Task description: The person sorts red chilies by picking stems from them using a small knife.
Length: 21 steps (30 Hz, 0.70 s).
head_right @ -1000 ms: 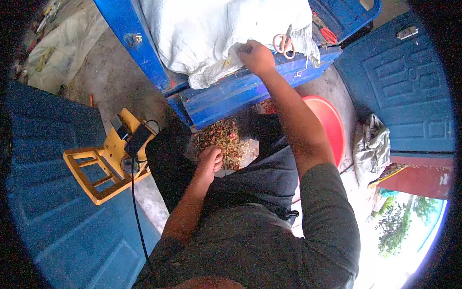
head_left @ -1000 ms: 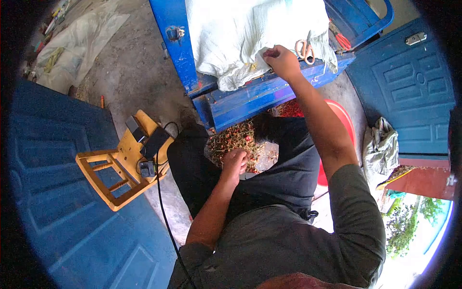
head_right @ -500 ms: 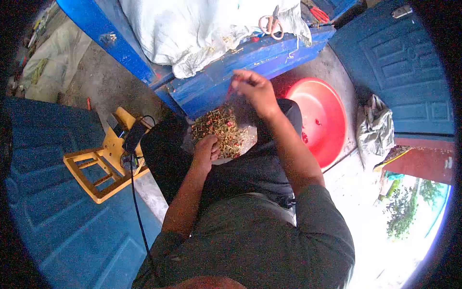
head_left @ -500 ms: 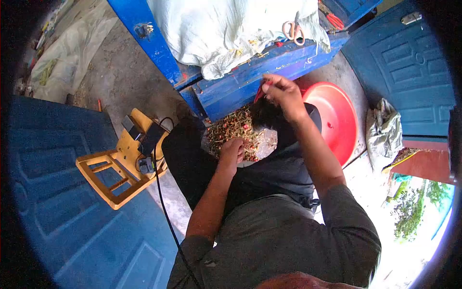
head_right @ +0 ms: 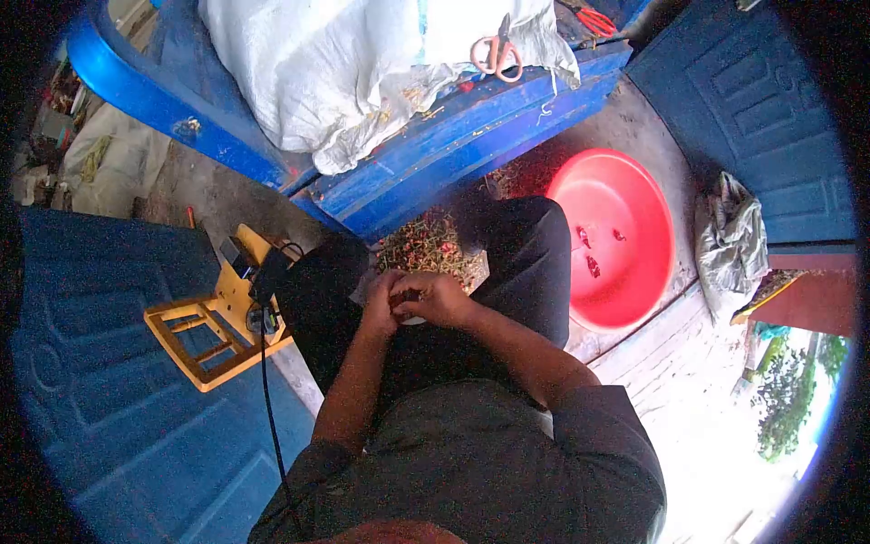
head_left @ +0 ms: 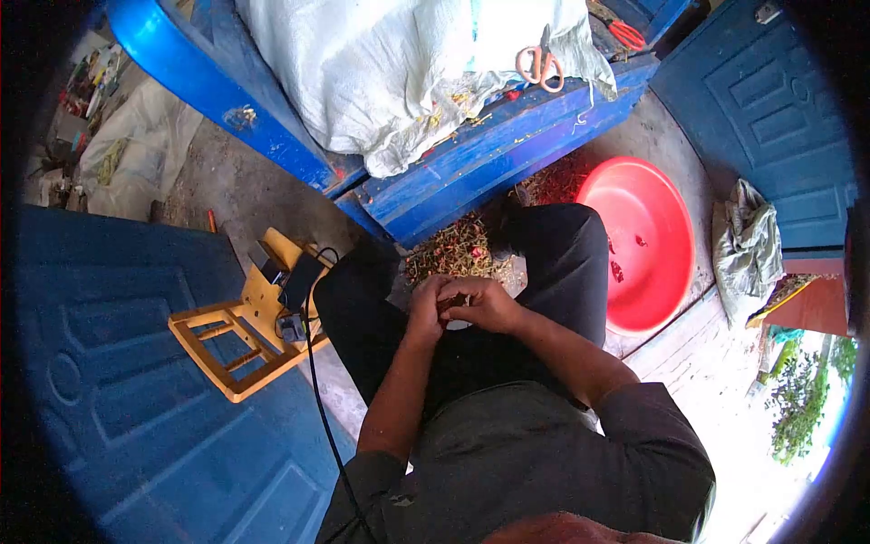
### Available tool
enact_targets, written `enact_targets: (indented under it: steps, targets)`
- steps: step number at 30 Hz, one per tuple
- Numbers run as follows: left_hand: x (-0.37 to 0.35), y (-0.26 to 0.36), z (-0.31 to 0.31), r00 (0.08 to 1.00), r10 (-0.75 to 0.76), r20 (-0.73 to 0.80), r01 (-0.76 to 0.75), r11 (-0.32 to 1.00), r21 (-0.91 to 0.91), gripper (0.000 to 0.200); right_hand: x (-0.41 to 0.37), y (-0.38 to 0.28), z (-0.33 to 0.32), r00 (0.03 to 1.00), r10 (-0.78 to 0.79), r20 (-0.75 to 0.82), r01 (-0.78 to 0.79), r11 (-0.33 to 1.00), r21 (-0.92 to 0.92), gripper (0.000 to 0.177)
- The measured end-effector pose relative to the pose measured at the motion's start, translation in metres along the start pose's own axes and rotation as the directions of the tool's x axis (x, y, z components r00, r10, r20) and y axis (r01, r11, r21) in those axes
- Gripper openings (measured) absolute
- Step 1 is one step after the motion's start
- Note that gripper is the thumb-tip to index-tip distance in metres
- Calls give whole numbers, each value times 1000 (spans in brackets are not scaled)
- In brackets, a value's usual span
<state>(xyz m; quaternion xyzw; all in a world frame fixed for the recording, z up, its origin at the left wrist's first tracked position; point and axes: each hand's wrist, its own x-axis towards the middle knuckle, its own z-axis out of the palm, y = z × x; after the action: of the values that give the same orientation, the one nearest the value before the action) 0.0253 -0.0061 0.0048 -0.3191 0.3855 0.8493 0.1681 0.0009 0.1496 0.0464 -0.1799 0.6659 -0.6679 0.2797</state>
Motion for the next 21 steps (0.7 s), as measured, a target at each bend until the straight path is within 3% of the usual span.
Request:
enact_targets:
  steps: [2, 6, 7, 9, 10, 12, 13, 15, 19, 21]
  targets:
    - [5, -4, 1, 999, -14, -52, 15, 1000, 10, 23, 2, -4, -1, 998, -66, -2, 59, 906, -419, 32]
    - [21, -24, -14, 987, -79, -139, 76, 997, -25, 25, 4, 11, 6, 983, -1, -182, -96, 848, -521, 36]
    - [22, -23, -15, 987, -77, -139, 75, 997, -20, 25, 5, 12, 7, 983, -4, -185, -94, 849, -519, 36]
    - [25, -19, -11, 981, -127, -144, 149, 977, 153, 28, 8, 15, 8, 933, 112, -342, -280, 824, -493, 32]
    - [25, -17, -7, 982, -125, -141, 147, 977, 155, 28, 8, 16, 11, 932, 108, -345, -278, 823, -494, 32]
    - [26, -16, -2, 981, -70, -183, 117, 958, 263, 30, 8, 22, 17, 866, 79, -494, -311, 859, -407, 28]
    - [29, -18, -3, 982, -67, -178, 113, 959, 261, 30, 8, 26, 15, 866, 74, -494, -309, 857, -413, 28]
    - [32, -21, -6, 988, -18, -155, 63, 954, 293, 30, 10, 36, 11, 799, -98, -594, -266, 827, -495, 23]
    - [34, -26, -12, 978, -79, -193, 128, 957, 259, 29, 12, 51, 10, 812, -70, -579, -271, 833, -482, 23]
    - [35, -28, -14, 963, -113, -244, 174, 954, 245, 29, 13, 52, 10, 832, 69, -550, -306, 885, -352, 27]
